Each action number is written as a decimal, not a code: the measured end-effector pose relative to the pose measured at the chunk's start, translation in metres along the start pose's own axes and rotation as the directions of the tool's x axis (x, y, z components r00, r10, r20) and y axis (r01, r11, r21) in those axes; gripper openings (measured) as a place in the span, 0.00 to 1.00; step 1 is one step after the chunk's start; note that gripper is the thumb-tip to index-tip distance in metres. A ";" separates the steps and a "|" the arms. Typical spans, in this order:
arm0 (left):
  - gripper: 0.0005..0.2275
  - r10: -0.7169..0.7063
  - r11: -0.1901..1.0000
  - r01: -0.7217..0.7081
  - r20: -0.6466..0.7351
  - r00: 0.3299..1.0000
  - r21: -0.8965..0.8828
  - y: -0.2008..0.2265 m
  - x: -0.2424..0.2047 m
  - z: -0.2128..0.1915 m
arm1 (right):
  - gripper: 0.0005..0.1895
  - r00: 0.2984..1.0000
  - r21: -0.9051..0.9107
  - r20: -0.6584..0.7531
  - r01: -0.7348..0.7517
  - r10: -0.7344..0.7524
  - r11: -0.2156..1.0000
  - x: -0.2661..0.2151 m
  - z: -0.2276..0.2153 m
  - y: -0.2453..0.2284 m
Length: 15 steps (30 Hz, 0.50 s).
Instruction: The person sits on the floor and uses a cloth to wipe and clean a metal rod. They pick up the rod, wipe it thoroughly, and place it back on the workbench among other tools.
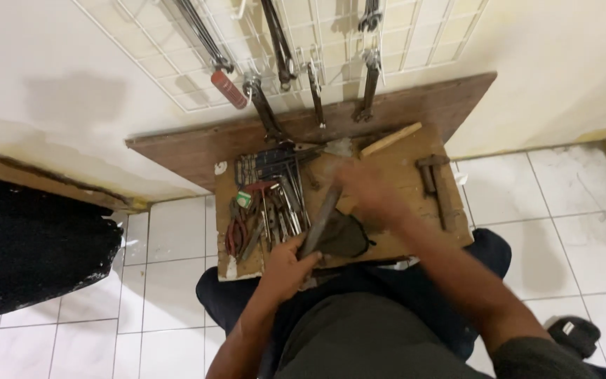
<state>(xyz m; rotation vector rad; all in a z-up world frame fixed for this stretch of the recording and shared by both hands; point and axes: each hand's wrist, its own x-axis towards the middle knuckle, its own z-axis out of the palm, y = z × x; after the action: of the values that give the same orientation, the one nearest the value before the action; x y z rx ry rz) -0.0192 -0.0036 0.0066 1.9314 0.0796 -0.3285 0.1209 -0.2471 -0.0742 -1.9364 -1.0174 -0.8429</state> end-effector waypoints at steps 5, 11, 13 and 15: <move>0.14 -0.022 0.889 0.061 0.092 0.996 -0.454 -0.030 0.011 -0.006 | 0.23 0.900 -0.265 0.017 -0.416 0.435 0.870 0.033 -0.066 0.028; 0.19 -0.103 0.977 0.114 0.070 0.992 -0.182 -0.027 0.032 -0.011 | 0.26 0.922 -0.350 0.131 -0.300 0.364 0.887 0.017 -0.046 0.004; 0.18 -0.122 0.981 0.134 0.085 0.989 -0.144 -0.036 0.035 -0.003 | 0.25 0.911 -0.086 0.157 -0.371 0.380 0.925 0.045 -0.049 -0.044; 0.17 -0.138 0.982 0.147 0.085 0.987 -0.115 -0.035 0.035 0.001 | 0.24 0.908 0.186 0.191 -0.408 0.374 0.894 0.050 -0.037 -0.071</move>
<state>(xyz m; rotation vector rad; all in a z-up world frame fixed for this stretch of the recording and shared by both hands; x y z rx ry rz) 0.0071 0.0051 -0.0346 1.7943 0.1840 -0.4829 0.0754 -0.2342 0.0075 -1.9386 -0.7279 -0.3426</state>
